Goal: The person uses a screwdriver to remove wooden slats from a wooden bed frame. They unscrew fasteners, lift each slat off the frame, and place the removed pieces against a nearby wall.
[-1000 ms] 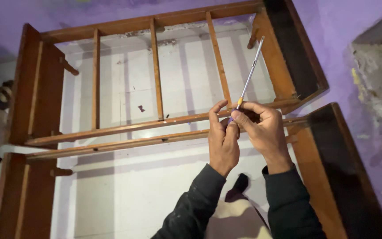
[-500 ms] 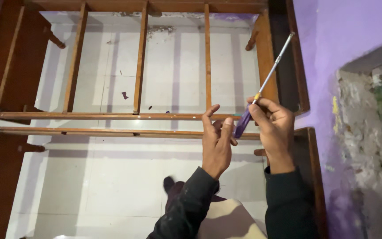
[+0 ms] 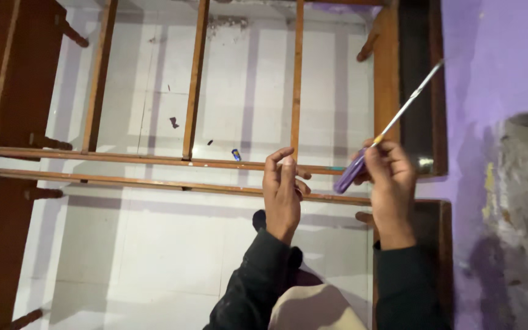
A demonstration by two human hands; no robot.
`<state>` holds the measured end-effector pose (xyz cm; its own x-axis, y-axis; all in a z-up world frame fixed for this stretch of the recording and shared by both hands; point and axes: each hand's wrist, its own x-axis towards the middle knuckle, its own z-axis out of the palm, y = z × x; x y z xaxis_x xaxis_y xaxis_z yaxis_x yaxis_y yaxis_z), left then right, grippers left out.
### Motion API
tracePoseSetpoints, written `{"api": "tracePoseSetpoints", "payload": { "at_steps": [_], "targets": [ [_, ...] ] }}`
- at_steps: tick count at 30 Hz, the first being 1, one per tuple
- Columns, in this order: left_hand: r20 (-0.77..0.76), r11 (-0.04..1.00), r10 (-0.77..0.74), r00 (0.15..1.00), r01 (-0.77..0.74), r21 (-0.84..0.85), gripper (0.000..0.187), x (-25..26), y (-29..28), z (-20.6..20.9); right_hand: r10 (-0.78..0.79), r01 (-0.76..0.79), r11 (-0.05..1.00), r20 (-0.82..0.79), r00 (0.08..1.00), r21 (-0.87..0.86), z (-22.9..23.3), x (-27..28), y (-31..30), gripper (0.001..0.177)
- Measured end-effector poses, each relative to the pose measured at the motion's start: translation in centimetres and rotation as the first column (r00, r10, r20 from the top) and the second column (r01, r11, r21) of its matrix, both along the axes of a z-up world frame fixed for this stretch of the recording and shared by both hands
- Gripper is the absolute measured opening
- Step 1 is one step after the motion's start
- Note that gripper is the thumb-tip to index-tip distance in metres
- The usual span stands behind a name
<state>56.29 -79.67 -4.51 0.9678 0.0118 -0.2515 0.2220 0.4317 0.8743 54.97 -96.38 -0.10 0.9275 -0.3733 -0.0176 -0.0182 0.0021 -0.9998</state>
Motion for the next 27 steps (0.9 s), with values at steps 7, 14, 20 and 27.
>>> {"api": "tracePoseSetpoints", "payload": {
  "at_steps": [7, 14, 20, 27],
  "targets": [
    [-0.025, 0.991, -0.022, 0.999, 0.025, 0.133, 0.037, 3.4, 0.8, -1.9, -0.200, 0.206, 0.972, -0.056, 0.978, 0.113, -3.8, 3.6, -0.4, 0.029],
    [-0.147, 0.988, -0.005, 0.989, 0.028, 0.154, 0.036, 4.5, -0.9, -6.1, -0.128, 0.155, 0.976, -0.172, 0.977, 0.156, -8.2, 4.6, -1.7, 0.032],
    [-0.162, 0.964, 0.050, 0.985, -0.005, 0.267, 0.030, 5.7, -3.5, -11.6, -0.035, 0.113, 0.965, -0.310, 0.950, 0.237, -13.6, 6.7, -4.2, 0.028],
    [-0.290, 0.954, 0.014, 0.957, 0.075, 0.292, 0.030, 7.5, -5.0, -19.0, 0.075, 0.055, 0.949, -0.392, 0.917, 0.311, -19.2, 9.2, -4.6, 0.023]
  ]
}}
